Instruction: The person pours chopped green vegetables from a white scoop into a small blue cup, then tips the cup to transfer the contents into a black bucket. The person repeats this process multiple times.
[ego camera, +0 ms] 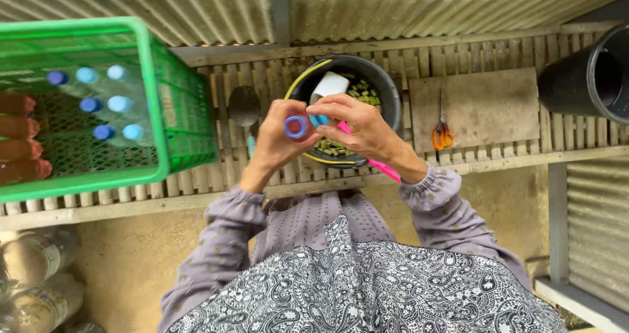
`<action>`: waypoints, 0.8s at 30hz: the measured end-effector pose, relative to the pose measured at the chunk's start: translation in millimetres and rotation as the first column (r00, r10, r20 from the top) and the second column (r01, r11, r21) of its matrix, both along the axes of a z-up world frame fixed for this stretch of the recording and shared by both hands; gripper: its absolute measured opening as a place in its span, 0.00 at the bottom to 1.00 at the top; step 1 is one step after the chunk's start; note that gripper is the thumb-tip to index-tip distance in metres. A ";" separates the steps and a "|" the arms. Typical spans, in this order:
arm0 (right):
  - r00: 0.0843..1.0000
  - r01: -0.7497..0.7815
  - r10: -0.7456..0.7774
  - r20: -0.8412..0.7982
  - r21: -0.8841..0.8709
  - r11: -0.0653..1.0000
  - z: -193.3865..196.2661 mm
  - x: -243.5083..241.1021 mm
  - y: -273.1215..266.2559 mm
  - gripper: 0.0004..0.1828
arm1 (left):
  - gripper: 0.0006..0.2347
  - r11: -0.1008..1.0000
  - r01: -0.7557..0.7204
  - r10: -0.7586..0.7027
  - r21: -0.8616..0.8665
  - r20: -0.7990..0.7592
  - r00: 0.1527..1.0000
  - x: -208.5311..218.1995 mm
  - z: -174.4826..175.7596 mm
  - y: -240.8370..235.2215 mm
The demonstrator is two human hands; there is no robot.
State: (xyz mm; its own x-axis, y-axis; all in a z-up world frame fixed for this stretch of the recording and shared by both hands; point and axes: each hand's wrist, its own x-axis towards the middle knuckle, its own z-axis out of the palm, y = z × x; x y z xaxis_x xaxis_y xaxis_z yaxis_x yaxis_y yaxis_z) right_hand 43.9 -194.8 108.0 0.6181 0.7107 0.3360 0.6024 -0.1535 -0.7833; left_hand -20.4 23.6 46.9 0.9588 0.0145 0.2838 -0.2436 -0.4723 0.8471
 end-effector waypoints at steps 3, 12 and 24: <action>0.995 -0.031 0.045 0.085 -0.165 0.986 18.8 -2.4 34.5 0.21 | 0.23 0.995 0.006 -0.005 -0.098 0.008 1.000 -3.1 -12.9 1.7; 0.974 -0.097 0.171 0.150 -0.405 0.909 45.2 -8.0 48.2 0.22 | 0.23 0.992 0.045 -0.017 -0.120 0.221 0.975 2.5 -28.7 -2.7; 0.855 -0.022 0.283 0.435 -0.515 0.857 45.2 -8.0 27.2 0.19 | 0.20 0.994 0.001 0.015 -0.111 0.142 0.990 7.1 -26.9 -28.5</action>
